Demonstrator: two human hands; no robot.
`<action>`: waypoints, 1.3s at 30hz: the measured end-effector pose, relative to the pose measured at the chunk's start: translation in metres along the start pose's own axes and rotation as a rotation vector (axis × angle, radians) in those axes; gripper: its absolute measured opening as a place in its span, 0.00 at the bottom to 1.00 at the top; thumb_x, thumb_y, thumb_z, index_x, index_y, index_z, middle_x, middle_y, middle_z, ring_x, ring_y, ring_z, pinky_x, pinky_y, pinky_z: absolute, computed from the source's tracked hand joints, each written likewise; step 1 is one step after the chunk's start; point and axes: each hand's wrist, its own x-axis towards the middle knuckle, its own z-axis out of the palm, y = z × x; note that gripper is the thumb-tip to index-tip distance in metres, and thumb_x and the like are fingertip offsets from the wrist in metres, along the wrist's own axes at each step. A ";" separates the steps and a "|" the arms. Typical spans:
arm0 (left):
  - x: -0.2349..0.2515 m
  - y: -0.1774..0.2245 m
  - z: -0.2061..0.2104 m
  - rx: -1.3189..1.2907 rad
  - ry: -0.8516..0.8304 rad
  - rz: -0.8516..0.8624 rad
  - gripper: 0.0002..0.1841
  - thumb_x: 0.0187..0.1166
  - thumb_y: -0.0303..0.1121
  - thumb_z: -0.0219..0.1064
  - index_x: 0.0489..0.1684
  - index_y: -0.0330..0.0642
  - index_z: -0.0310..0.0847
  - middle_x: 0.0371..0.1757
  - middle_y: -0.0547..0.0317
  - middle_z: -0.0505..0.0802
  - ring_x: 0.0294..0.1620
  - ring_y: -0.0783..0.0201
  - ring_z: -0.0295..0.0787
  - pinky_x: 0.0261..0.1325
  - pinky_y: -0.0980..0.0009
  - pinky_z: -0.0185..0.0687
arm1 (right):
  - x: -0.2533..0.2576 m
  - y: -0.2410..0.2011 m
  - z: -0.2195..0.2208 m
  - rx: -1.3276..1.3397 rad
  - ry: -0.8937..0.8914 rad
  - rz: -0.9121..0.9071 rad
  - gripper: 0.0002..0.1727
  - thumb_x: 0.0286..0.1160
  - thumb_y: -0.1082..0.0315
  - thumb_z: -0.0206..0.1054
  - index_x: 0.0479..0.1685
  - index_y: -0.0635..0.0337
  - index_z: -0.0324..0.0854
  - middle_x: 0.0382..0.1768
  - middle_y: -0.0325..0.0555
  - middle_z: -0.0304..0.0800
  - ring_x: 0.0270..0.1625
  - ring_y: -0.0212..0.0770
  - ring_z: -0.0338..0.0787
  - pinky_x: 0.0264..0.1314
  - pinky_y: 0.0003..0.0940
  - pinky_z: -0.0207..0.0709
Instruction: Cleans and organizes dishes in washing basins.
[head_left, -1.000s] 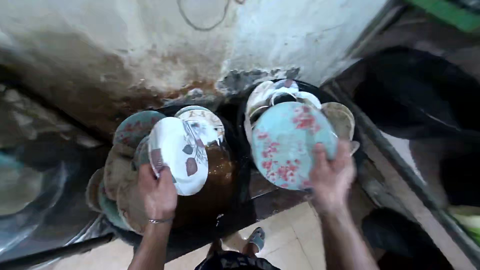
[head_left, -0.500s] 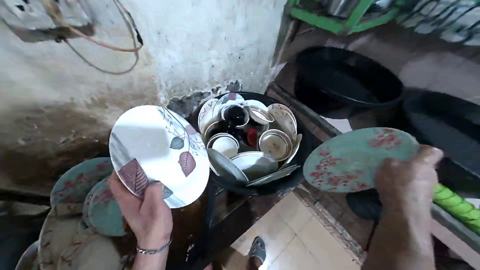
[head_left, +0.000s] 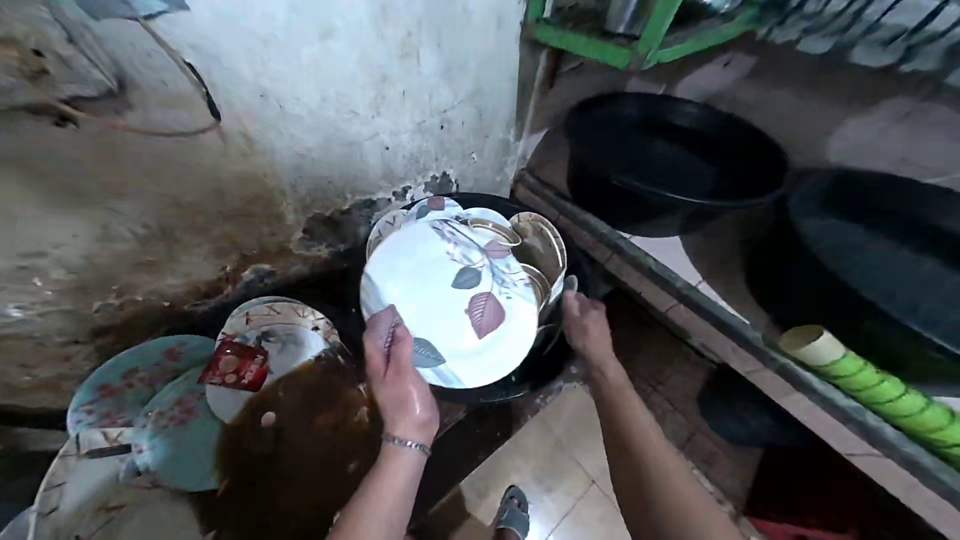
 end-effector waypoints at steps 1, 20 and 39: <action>-0.002 -0.008 0.011 -0.051 -0.022 -0.088 0.21 0.92 0.39 0.54 0.81 0.49 0.70 0.76 0.57 0.83 0.75 0.60 0.80 0.74 0.50 0.80 | -0.009 -0.011 -0.016 0.150 0.005 -0.018 0.39 0.91 0.37 0.43 0.79 0.62 0.75 0.74 0.70 0.76 0.75 0.69 0.78 0.71 0.73 0.73; -0.025 -0.083 -0.147 0.945 -0.194 -0.010 0.12 0.83 0.32 0.69 0.59 0.44 0.89 0.59 0.56 0.94 0.57 0.64 0.93 0.64 0.59 0.90 | 0.026 -0.029 -0.053 -0.255 0.028 -0.121 0.40 0.91 0.54 0.56 0.97 0.43 0.38 0.57 0.83 0.84 0.52 0.84 0.87 0.51 0.83 0.76; 0.164 -0.095 -0.331 1.101 0.274 -0.451 0.35 0.87 0.54 0.62 0.76 0.27 0.72 0.64 0.27 0.88 0.67 0.31 0.86 0.71 0.33 0.78 | -0.185 -0.104 0.136 -0.117 -0.502 -0.574 0.26 0.88 0.56 0.58 0.74 0.66 0.76 0.64 0.61 0.85 0.62 0.52 0.90 0.65 0.53 0.85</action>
